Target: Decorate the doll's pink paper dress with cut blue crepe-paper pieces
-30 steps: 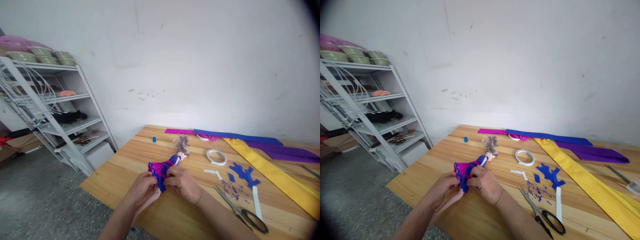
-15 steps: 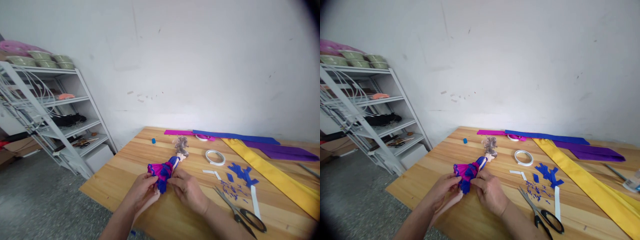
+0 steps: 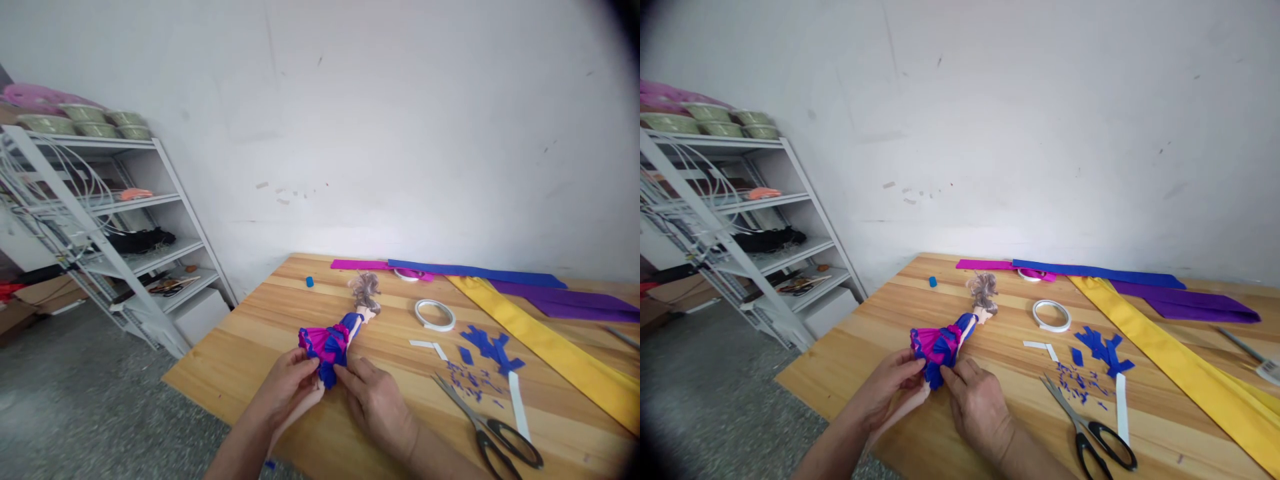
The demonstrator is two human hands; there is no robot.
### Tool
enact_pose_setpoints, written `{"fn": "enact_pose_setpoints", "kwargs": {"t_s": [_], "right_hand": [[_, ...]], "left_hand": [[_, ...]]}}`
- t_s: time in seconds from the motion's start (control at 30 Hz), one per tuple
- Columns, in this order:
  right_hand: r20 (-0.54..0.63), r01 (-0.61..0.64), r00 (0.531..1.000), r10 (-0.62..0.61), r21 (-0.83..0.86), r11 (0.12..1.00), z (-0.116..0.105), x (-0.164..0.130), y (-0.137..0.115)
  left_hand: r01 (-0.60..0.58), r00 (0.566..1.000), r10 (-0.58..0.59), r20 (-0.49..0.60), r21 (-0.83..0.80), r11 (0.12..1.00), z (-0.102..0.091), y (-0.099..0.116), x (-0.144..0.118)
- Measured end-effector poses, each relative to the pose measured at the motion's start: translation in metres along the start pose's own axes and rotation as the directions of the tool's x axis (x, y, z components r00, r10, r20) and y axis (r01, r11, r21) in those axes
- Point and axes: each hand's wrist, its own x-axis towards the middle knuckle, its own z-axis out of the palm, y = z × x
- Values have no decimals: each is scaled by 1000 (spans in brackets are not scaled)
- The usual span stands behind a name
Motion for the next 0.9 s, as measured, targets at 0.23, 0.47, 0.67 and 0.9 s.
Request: {"fn": "enact_pose_setpoints", "kwargs": {"t_s": [0.23, 0.47, 0.67, 0.9], "right_hand": [[16, 44, 999, -42, -109, 993, 3, 1, -4], [27, 36, 999, -33, -130, 991, 7, 1, -3], [-6, -10, 1000, 9, -52, 999, 3, -1, -2], [-8, -30, 1000, 30, -36, 999, 4, -3, -1]], "left_hand": [[20, 1000, -19, 24, -68, 997, -2, -8, 8], [41, 999, -39, 29, -72, 997, 0, -9, 9], [-60, 998, 59, 18, 70, 996, -11, -8, 1], [-98, 964, 261, -51, 844, 528, -26, -17, -25]]}}
